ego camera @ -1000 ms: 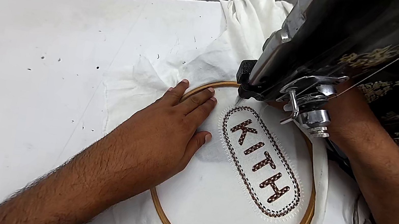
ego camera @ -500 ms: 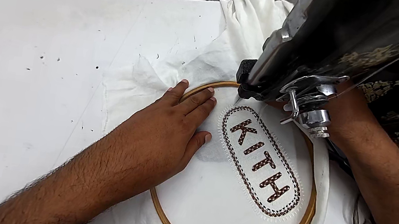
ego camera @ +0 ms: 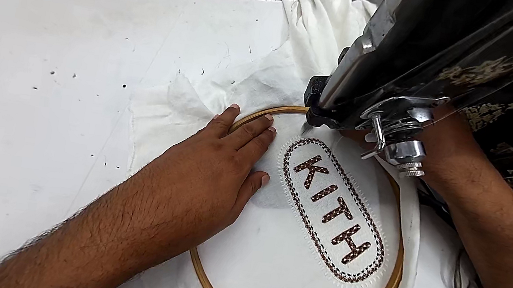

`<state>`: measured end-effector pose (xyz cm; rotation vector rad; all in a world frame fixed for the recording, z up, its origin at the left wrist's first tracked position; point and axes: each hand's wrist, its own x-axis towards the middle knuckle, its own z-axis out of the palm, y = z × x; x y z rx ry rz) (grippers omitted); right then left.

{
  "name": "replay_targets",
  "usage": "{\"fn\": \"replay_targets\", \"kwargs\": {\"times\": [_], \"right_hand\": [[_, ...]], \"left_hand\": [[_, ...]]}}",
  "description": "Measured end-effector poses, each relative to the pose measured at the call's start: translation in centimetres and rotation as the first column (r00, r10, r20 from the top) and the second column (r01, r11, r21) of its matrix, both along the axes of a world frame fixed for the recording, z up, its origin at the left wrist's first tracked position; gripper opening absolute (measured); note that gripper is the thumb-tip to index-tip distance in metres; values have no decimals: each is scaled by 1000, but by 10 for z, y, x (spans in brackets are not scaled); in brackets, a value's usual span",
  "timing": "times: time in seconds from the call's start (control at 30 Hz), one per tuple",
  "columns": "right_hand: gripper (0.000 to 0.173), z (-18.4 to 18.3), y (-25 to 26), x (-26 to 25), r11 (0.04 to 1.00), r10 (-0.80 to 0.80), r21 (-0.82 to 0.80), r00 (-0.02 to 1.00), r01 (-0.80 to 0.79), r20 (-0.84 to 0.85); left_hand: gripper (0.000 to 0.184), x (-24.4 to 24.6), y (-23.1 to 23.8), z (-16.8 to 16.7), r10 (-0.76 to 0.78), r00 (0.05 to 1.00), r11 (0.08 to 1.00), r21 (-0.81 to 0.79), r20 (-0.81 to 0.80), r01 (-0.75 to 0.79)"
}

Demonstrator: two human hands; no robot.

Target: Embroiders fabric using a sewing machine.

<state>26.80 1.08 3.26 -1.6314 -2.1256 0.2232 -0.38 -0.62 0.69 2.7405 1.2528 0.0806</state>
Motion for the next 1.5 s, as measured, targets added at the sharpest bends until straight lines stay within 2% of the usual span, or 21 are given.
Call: {"fn": "replay_targets", "kwargs": {"times": [0.3,0.37,0.4,0.43,0.5,0.57,0.6,0.63,0.67,0.73,0.8,0.83,0.9,1.0,1.03,1.07,1.1,1.13,1.2,1.5], "right_hand": [[25,-1,0,-1,1000,-15,-5,1000,15,3],[25,-8,8,8,999,33,-4,999,-33,1],[26,-24,21,20,994,101,54,994,-99,-28],[25,-55,45,37,964,166,219,985,-152,-45],[24,-81,67,50,926,238,322,967,-198,-90],[27,-56,44,34,960,150,249,987,-132,-57],[29,-28,21,18,990,93,108,995,-89,-39],[30,-13,7,8,997,50,56,998,-49,-24],[30,-8,1,3,997,42,64,999,-40,-26],[28,-16,7,8,988,101,122,994,-95,-39],[25,-56,44,30,938,216,290,975,-191,-54],[23,-72,62,38,922,250,320,966,-219,-59],[23,-79,71,45,943,236,252,971,-219,-37],[23,-39,48,30,991,127,-56,990,-124,54],[23,-57,52,34,969,170,177,985,-172,26],[25,-69,55,34,903,237,375,971,-209,-31],[25,-56,43,28,912,234,355,971,-206,-39],[27,-30,20,17,966,181,194,983,-170,-39],[27,-9,1,3,996,63,62,997,-60,-53],[22,-18,5,4,990,82,122,994,-72,-76]], "left_hand": [[62,0,1,-1,5,1000,1000,7,-3,-4],[62,0,1,-1,7,1000,1000,-1,1,-7],[62,0,1,-1,8,1000,1000,-1,0,-8],[63,-1,2,-2,11,1000,1000,2,1,-11],[63,-1,2,-3,13,1000,1000,7,-1,-13],[63,-1,2,-3,13,1000,1000,8,-3,-13],[62,-1,2,-2,12,1000,1000,10,-1,-12],[62,-1,2,-2,13,1000,1000,9,0,-13],[62,-1,1,-1,15,1000,1000,9,0,-15],[62,-2,0,0,18,1000,1000,10,0,-18],[61,-2,-1,0,21,1000,1000,16,-6,-21],[61,-2,-2,0,22,1000,1000,18,-10,-21],[61,-2,-3,0,21,1000,1000,17,-11,-21],[61,-2,-3,0,20,1000,1000,18,-6,-20],[61,-2,-3,0,20,1000,1000,17,-10,-20],[61,-2,-2,0,21,1000,1000,15,-14,-20],[61,-2,-2,0,19,1000,1000,16,-14,-19],[61,-1,-2,0,17,1000,1000,20,-9,-17],[61,-1,-2,-1,15,1000,1000,25,2,-15],[62,-2,-2,2,30,999,999,18,-19,-30]]}}
